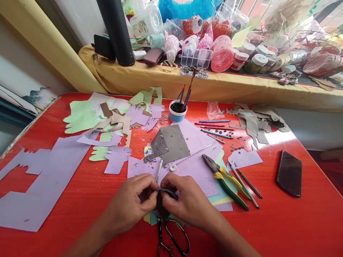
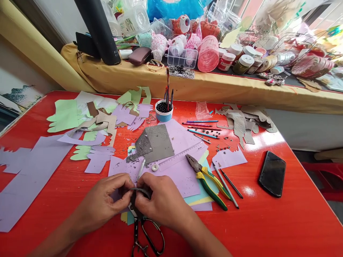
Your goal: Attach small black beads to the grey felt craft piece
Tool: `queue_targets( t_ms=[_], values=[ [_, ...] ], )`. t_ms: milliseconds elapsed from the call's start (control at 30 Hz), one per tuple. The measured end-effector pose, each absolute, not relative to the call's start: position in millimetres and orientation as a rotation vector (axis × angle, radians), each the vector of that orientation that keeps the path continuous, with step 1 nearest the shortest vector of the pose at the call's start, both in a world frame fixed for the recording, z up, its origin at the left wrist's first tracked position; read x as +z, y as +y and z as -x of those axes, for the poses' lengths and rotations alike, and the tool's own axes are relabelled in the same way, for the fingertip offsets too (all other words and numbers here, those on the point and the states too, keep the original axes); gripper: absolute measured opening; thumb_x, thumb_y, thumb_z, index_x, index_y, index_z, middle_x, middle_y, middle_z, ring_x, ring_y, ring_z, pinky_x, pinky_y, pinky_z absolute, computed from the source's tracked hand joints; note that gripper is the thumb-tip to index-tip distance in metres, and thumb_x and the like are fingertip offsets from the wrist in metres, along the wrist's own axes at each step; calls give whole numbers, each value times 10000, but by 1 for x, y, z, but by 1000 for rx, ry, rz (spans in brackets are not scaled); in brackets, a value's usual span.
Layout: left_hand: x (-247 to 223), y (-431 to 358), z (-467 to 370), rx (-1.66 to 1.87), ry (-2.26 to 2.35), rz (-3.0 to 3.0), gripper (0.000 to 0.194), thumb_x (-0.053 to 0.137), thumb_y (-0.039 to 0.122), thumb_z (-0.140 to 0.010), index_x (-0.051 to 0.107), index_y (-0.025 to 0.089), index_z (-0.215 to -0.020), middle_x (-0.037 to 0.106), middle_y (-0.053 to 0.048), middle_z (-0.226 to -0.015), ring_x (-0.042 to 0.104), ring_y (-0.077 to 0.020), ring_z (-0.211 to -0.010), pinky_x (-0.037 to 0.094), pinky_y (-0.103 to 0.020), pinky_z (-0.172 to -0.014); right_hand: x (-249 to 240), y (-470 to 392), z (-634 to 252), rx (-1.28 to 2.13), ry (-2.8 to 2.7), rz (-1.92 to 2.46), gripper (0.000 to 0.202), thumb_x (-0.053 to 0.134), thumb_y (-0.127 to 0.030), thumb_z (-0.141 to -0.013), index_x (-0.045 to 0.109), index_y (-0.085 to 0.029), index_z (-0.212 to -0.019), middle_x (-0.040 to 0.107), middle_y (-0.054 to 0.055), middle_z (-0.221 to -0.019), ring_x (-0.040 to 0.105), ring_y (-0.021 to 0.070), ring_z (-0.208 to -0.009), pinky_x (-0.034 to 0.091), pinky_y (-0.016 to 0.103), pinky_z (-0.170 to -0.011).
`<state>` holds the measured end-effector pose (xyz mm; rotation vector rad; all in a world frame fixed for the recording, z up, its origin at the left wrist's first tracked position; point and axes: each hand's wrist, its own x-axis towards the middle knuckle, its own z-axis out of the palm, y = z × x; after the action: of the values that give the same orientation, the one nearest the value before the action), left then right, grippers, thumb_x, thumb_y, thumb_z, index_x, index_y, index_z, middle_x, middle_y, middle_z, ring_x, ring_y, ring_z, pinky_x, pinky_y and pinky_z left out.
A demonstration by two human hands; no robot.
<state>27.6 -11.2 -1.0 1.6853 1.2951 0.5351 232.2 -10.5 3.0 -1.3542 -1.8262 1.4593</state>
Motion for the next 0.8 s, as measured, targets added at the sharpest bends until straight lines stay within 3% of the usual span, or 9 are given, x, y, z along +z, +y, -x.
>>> queue_targets(
  t_ms=[233,533,800],
  values=[
    [-2,-14,-37,587,1304,-1478,144,575,296,-798,552,225,-675,501,34,-616,461,-136,-566,365,-227,-505,8,-12,-233,1499,-1720,1276,123,578,-105,-810,569,-227,-815,512,-69,-674,444,119,-624,337,234,-592],
    [-8,-18,-38,656,1346,-1445,116,626,254,-775,565,217,-684,511,36,-640,462,-131,-592,363,-223,-535,5,-12,-232,1471,-1748,1312,144,569,-94,-804,566,-235,-834,485,-79,-659,420,117,-601,310,241,-580],
    [-14,-15,-35,662,1172,-1110,238,717,376,-824,582,205,-729,513,28,-667,461,-132,-629,406,-222,-561,7,-13,-233,1470,-1700,1272,137,579,-96,-805,584,-230,-830,521,-75,-672,448,117,-613,334,232,-584]
  ],
)
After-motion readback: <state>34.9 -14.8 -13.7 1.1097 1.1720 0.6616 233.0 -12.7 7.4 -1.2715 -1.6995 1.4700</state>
